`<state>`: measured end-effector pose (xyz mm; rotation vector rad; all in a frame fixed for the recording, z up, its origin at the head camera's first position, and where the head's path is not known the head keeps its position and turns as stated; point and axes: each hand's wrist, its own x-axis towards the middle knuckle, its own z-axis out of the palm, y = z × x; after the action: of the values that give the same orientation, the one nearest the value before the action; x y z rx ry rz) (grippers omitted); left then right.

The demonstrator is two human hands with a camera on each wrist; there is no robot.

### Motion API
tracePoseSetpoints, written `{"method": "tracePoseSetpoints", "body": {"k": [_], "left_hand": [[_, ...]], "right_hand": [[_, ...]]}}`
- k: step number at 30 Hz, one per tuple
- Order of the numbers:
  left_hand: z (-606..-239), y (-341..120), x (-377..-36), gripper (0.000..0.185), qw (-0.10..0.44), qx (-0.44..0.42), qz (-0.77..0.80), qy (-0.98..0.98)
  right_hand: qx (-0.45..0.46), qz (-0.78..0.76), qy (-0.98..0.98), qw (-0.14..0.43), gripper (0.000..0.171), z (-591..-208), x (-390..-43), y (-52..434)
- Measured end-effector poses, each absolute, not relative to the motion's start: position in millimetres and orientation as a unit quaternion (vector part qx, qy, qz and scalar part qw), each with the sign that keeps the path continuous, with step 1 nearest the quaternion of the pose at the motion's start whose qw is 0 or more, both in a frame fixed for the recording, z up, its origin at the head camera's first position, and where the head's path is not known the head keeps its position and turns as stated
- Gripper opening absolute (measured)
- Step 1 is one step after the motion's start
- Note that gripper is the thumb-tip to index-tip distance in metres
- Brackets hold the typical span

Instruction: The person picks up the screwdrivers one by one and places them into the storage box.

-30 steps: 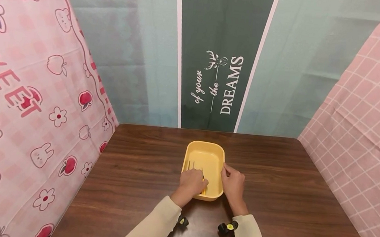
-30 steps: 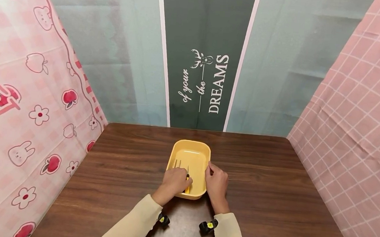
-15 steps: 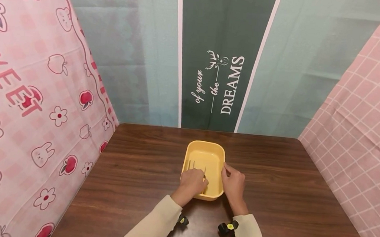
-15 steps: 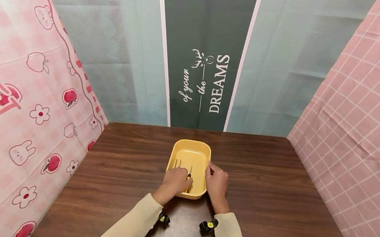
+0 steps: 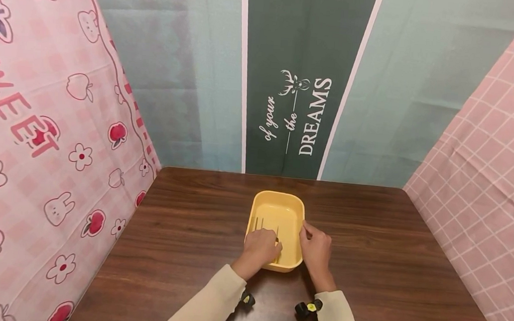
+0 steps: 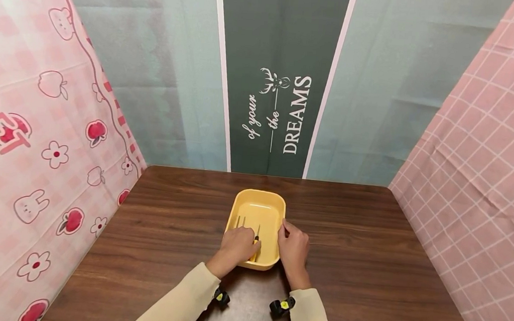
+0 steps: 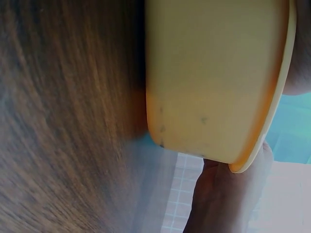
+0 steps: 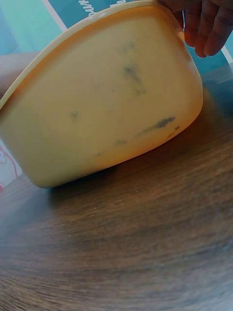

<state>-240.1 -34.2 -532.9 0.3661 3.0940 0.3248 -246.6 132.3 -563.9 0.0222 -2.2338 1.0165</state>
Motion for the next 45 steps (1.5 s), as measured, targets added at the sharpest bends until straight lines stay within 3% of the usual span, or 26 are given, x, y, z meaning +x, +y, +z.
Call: {"method": "tracePoseSetpoints", "body": {"k": [35, 40, 45], "left_hand": [[-534, -32, -240, 0.049, -0.01, 0.131, 0.108, 0.985], [-532, -35, -241, 0.048, -0.043, 0.143, 0.148, 0.978], [-525, -42, -246, 0.034, -0.115, 0.166, 0.189, 0.961]], "right_hand": [[0.003, 0.388, -0.865, 0.318, 0.021, -562, -244, 135], [0.003, 0.366, -0.877, 0.312, 0.021, -561, -246, 136], [0.004, 0.337, -0.901, 0.275, 0.023, -551, -250, 137]]}}
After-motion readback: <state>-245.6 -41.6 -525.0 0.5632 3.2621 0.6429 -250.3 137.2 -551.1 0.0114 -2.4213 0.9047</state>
